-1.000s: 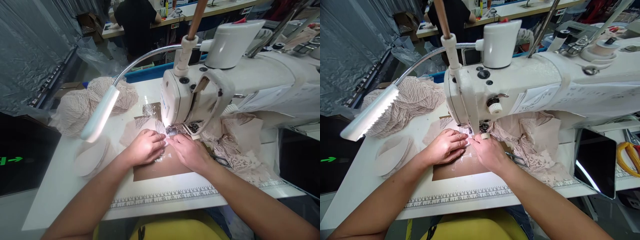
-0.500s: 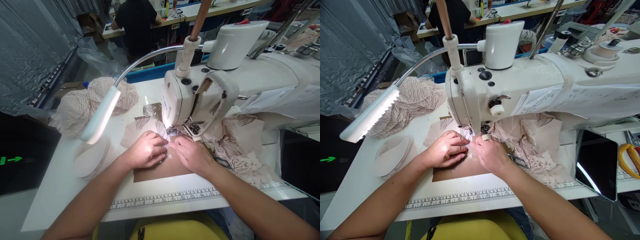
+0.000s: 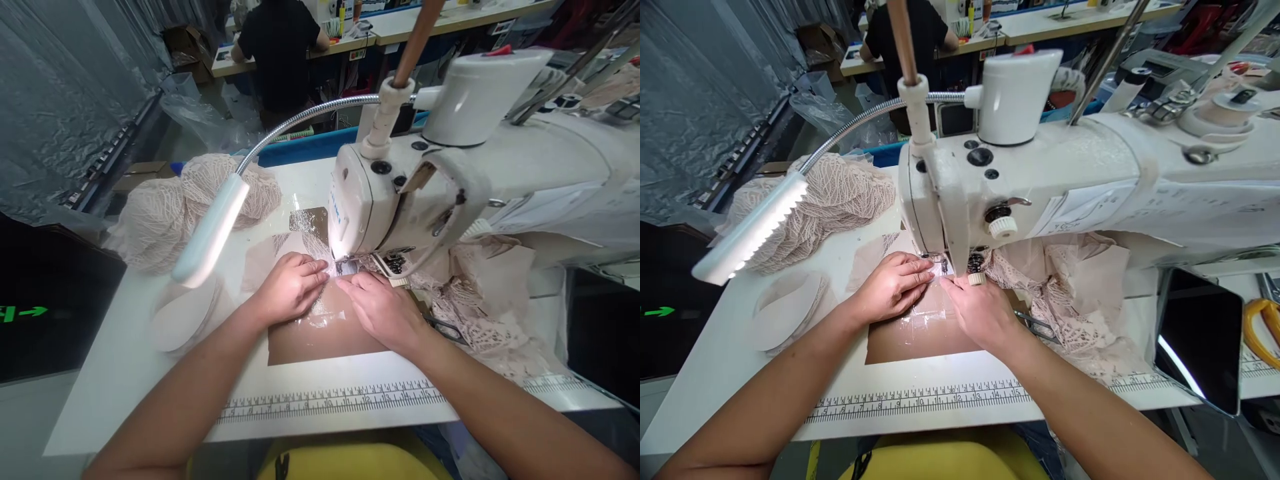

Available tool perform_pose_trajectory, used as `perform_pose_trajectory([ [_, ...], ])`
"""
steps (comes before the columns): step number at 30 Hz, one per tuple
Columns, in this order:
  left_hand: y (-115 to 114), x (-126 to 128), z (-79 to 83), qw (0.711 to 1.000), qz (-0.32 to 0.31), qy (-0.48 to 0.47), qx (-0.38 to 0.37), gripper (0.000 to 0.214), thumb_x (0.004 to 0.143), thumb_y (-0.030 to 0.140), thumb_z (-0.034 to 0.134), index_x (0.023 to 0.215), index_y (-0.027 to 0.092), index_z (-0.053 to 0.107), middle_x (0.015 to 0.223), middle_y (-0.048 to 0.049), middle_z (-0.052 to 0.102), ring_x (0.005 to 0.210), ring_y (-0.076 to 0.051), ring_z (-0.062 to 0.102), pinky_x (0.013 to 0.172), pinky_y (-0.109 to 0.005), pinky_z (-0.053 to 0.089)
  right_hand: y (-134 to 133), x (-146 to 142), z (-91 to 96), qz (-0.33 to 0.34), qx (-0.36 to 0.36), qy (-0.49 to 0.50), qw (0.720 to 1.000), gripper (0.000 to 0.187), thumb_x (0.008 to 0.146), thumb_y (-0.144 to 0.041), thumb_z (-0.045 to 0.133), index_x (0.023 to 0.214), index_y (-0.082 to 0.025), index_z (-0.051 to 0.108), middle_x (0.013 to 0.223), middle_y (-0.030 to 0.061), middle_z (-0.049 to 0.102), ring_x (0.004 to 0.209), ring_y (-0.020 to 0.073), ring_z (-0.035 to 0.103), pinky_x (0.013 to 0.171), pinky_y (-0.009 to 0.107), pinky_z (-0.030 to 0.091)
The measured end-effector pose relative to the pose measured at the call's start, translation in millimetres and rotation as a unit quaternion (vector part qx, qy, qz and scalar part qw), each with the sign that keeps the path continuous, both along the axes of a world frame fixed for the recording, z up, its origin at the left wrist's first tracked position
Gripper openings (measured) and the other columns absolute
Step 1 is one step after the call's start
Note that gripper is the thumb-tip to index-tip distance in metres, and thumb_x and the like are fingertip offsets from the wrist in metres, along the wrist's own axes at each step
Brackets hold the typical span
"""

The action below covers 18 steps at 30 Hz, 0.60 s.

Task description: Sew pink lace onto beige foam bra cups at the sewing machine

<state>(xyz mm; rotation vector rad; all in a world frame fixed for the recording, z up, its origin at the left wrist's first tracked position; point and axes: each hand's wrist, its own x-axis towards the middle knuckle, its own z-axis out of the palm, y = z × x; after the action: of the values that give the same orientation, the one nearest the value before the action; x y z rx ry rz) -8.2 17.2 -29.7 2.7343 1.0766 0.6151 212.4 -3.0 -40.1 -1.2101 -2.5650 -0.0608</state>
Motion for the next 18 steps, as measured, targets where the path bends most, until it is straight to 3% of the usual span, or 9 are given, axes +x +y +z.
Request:
perform_pose_trajectory([
  [12,8.5,-12.5,-9.3,0.988,0.151,-0.014,0.032,0.027,0.088,0.023,0.049,0.107,0.019,0.068,0.118,-0.0084,0.064,0.11,-0.027,0.053,0.092,-0.045,0.043,2.4,4.9,-4.0,0.029,0.005,0.031,0.999,0.034,0.088,-0.013,0.044,0.113,-0.017,0.067,0.087,0.0027,0.068,0.068,0.0141,0.06,0.059,0.027,0.042],
  [18,9.7,-19.6,-8.7,0.972,0.233,0.023,0.017,0.03,0.087,0.02,0.047,0.109,0.021,0.067,0.12,-0.0071,0.061,0.111,-0.027,0.051,0.094,-0.044,0.042,6.0,7.2,-9.6,0.056,0.015,0.051,0.997,0.034,0.09,-0.019,0.041,0.111,-0.018,0.067,0.092,0.005,0.068,0.074,0.0177,0.064,0.063,0.03,0.048],
])
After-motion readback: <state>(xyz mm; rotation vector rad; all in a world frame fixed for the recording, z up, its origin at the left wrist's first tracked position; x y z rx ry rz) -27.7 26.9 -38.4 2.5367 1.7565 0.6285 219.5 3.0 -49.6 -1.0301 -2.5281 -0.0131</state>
